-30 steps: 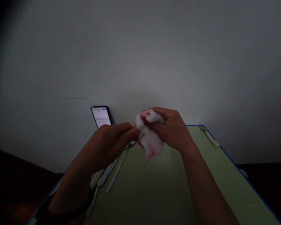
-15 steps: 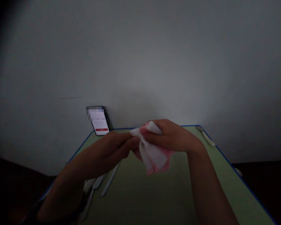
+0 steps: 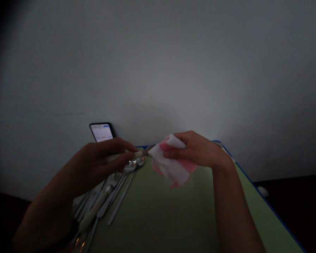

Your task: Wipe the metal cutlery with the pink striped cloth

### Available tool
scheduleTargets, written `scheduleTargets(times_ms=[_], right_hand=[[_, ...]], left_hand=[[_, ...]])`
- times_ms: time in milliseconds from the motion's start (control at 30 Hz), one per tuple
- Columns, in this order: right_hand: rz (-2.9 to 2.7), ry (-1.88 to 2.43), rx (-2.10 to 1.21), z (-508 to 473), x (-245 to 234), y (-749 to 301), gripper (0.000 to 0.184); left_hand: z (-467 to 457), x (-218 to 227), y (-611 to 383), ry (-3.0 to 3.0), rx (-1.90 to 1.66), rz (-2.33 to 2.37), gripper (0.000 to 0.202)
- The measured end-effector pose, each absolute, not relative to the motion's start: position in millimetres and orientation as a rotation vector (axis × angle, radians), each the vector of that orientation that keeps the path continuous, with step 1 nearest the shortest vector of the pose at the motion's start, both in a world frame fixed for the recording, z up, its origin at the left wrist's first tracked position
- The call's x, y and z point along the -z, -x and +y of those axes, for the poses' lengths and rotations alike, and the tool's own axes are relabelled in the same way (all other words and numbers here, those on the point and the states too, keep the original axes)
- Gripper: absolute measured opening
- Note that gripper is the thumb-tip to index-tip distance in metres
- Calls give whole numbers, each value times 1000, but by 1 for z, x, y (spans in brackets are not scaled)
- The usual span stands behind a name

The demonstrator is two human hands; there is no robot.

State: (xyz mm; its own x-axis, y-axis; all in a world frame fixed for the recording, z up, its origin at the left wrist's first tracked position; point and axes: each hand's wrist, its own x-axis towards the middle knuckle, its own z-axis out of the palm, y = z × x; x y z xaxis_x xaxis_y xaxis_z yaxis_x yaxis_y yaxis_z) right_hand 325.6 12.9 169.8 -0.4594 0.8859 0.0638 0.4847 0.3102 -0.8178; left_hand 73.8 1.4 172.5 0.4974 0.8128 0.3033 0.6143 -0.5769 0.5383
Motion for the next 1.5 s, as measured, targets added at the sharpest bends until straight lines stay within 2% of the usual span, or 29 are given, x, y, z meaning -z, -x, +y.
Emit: scheduleTargets(times_ms=[533, 867, 1167, 1500], right_hand=[[-2139, 1104, -1142, 14, -165, -311, 21], [-1945, 1095, -760, 16, -167, -308, 26], [-2116, 1146, -994, 16, -165, -309, 28], [-2113, 1075, -860, 12, -168, -308, 32]], left_hand=[[-4, -169, -91, -2479, -763, 1110, 22], [-2, -174, -88, -2403, -857, 1128, 25], [-5, -174, -92, -2445, -773, 1100, 27], [-6, -172, -89, -2345, -813, 1065, 25]])
